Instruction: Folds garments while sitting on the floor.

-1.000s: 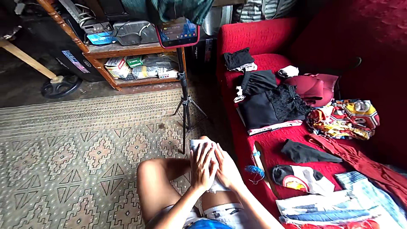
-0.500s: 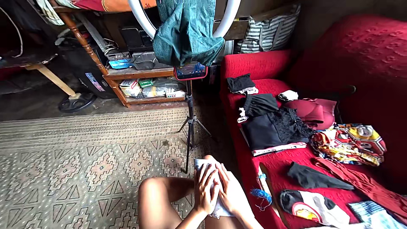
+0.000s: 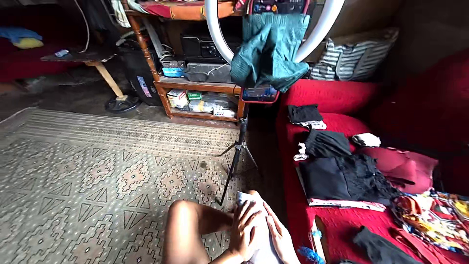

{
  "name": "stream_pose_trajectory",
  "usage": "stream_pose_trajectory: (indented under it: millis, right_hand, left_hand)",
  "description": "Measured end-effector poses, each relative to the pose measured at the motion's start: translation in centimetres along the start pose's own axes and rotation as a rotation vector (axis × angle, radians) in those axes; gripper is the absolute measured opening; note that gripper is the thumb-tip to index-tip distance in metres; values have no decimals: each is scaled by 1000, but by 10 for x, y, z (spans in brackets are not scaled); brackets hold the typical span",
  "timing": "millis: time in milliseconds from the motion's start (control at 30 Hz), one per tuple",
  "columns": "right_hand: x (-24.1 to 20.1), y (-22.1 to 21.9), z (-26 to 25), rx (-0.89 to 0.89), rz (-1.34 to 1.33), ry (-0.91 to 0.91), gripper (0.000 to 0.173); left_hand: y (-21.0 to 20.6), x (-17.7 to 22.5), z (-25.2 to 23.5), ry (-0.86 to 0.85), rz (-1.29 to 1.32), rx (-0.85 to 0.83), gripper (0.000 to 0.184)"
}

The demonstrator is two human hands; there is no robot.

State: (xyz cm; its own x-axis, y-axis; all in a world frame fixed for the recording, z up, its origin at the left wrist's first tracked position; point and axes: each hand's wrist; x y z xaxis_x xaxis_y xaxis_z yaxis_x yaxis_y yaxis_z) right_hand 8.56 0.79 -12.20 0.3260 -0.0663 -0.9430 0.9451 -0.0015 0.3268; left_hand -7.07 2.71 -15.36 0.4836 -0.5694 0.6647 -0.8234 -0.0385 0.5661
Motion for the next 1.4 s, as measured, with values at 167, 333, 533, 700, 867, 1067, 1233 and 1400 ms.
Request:
stream_pose_trajectory:
  millis: [167,333,533,700,867,1067,1233,1400]
  right_hand:
    - [7,10,-6,-1,-173,-172,50]
    - [27,20,7,108,-266,-514,48]
    - [31,31,39,149,-246,-729,48]
    - [19,43,32,334,-539,-512,22]
    - [-5,52,29,385,-432,-335,16]
    - [-29,54,26,289,-424,-205,19]
    - [-42,44,30,66,-143,-170,36]
    - [-77,24,35,-123,-531,18,33]
  left_hand:
    - [6,9,2,727,484,-12,87]
    - [40,11,0,953,677,-149,75]
    - [72,15,4,962,872,-287,58]
    - [76,27,-6,1118,1047,-209,35]
    - [92,28,-11,1176,1245,-235,34]
    - [122,44,-18,1112,1226,-234,19]
    - [184,44,-37,801,1193,132,20]
    - [215,72,-73,604,896,36,42]
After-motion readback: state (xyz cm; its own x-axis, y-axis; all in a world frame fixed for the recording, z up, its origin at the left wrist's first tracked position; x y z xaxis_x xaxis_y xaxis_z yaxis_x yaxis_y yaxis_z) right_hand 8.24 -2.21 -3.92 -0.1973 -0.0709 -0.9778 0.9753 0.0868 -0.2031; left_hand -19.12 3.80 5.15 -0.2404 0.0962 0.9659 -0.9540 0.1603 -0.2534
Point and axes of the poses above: each hand's wrist, its own z-axis away from the middle knuckle, its own y-axis out of the back of the hand, x = y × z, and after that the axes turned 6 degrees about -x, right-handed
